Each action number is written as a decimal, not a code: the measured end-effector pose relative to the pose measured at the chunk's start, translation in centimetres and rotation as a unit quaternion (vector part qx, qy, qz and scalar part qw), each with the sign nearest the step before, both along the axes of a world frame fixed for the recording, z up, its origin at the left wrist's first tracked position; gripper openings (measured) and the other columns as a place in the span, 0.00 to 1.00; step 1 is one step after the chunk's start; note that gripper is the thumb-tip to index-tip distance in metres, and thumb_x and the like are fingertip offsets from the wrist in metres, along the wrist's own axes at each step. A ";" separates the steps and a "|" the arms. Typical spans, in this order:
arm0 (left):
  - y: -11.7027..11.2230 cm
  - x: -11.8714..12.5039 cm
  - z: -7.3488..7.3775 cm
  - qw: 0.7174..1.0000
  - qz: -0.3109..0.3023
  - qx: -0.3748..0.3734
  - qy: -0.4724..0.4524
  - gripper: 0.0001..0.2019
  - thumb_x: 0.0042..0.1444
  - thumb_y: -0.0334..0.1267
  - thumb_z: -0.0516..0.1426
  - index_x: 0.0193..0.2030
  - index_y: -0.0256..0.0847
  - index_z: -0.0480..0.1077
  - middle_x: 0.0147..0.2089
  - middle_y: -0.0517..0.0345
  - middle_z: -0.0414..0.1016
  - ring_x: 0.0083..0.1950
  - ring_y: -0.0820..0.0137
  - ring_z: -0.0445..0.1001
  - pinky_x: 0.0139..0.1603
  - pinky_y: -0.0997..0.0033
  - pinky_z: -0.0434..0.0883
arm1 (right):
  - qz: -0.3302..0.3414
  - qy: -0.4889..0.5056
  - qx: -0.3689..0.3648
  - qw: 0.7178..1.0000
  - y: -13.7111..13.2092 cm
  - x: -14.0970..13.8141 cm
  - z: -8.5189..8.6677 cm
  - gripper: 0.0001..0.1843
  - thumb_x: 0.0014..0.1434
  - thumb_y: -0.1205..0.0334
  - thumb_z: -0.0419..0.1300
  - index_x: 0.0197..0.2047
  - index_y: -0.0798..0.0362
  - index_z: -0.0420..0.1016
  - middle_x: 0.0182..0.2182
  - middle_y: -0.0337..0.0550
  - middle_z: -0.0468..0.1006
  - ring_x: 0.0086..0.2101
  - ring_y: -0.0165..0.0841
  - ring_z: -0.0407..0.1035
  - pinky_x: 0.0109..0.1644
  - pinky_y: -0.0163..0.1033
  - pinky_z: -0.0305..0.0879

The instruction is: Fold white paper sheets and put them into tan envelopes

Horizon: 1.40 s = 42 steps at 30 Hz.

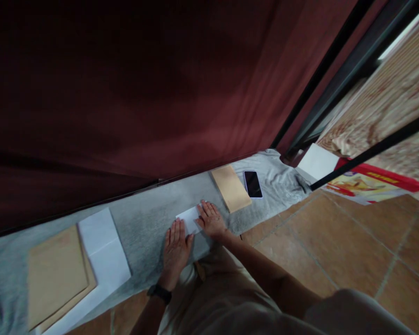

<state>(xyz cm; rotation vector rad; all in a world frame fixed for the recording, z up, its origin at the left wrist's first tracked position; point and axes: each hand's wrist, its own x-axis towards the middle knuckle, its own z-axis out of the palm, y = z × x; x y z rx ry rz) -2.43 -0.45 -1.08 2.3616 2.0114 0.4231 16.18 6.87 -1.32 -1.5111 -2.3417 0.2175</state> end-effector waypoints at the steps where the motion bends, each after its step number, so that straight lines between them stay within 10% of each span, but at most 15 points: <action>1: -0.1 -0.1 0.0 1.000 0.004 0.001 0.002 0.33 0.71 0.47 0.42 0.75 0.26 0.54 0.75 0.33 0.56 0.78 0.52 0.53 0.76 0.45 0.53 | -0.004 0.000 0.001 1.000 0.0 0.0 -0.1 0.33 0.73 0.49 0.52 0.74 0.59 0.58 0.73 0.59 0.56 0.71 0.45 0.53 0.74 0.52 0.49; 13: -1.9 -0.6 0.9 0.999 0.014 -0.030 0.007 0.27 0.72 0.45 0.43 0.73 0.39 0.61 0.74 0.45 0.61 0.76 0.58 0.58 0.76 0.46 0.56 | -0.002 -0.005 0.021 1.000 -0.6 0.1 -0.6 0.31 0.73 0.54 0.51 0.74 0.59 0.58 0.72 0.58 0.57 0.71 0.46 0.53 0.73 0.54 0.48; 17: -1.2 -8.1 3.7 0.984 0.176 0.027 -0.019 0.28 0.70 0.47 0.46 0.74 0.41 0.58 0.77 0.44 0.56 0.79 0.55 0.50 0.76 0.43 0.52 | 0.005 -0.018 0.046 0.999 -0.6 0.3 -1.4 0.31 0.73 0.54 0.49 0.74 0.58 0.58 0.72 0.58 0.58 0.70 0.47 0.55 0.72 0.55 0.50; 22: -2.9 -22.1 6.9 0.875 0.476 0.067 -0.048 0.37 0.67 0.51 0.51 0.74 0.24 0.52 0.76 0.20 0.48 0.78 0.38 0.47 0.70 0.31 0.54 | 0.017 -0.027 0.094 0.995 -0.5 0.6 -2.8 0.31 0.73 0.53 0.46 0.74 0.58 0.59 0.72 0.58 0.58 0.69 0.48 0.56 0.72 0.56 0.51; 25: -5.0 -27.0 7.0 0.833 0.546 -0.004 -0.092 0.44 0.63 0.56 0.55 0.72 0.19 0.52 0.71 0.14 0.56 0.73 0.33 0.55 0.65 0.31 0.60 | 0.015 -0.027 0.117 0.993 -0.6 0.7 -3.4 0.32 0.74 0.51 0.44 0.74 0.58 0.58 0.72 0.58 0.58 0.69 0.49 0.56 0.72 0.56 0.52; 35: -6.8 -25.8 6.1 0.824 0.559 0.003 -0.092 0.45 0.59 0.56 0.56 0.73 0.24 0.52 0.63 0.24 0.67 0.64 0.39 0.67 0.62 0.43 0.63 | 0.025 -0.020 0.143 0.989 -0.5 0.9 -3.6 0.32 0.73 0.52 0.43 0.75 0.56 0.56 0.71 0.57 0.60 0.68 0.48 0.58 0.71 0.58 0.54; 42: -7.9 -28.1 9.4 0.674 0.599 0.181 -0.391 0.10 0.50 0.39 0.64 0.38 0.40 0.71 0.32 0.57 0.73 0.44 0.55 0.76 0.46 0.55 0.71 | 0.028 -0.022 0.141 0.989 -0.5 0.9 -3.6 0.32 0.74 0.51 0.43 0.73 0.61 0.61 0.71 0.60 0.60 0.69 0.49 0.56 0.72 0.57 0.52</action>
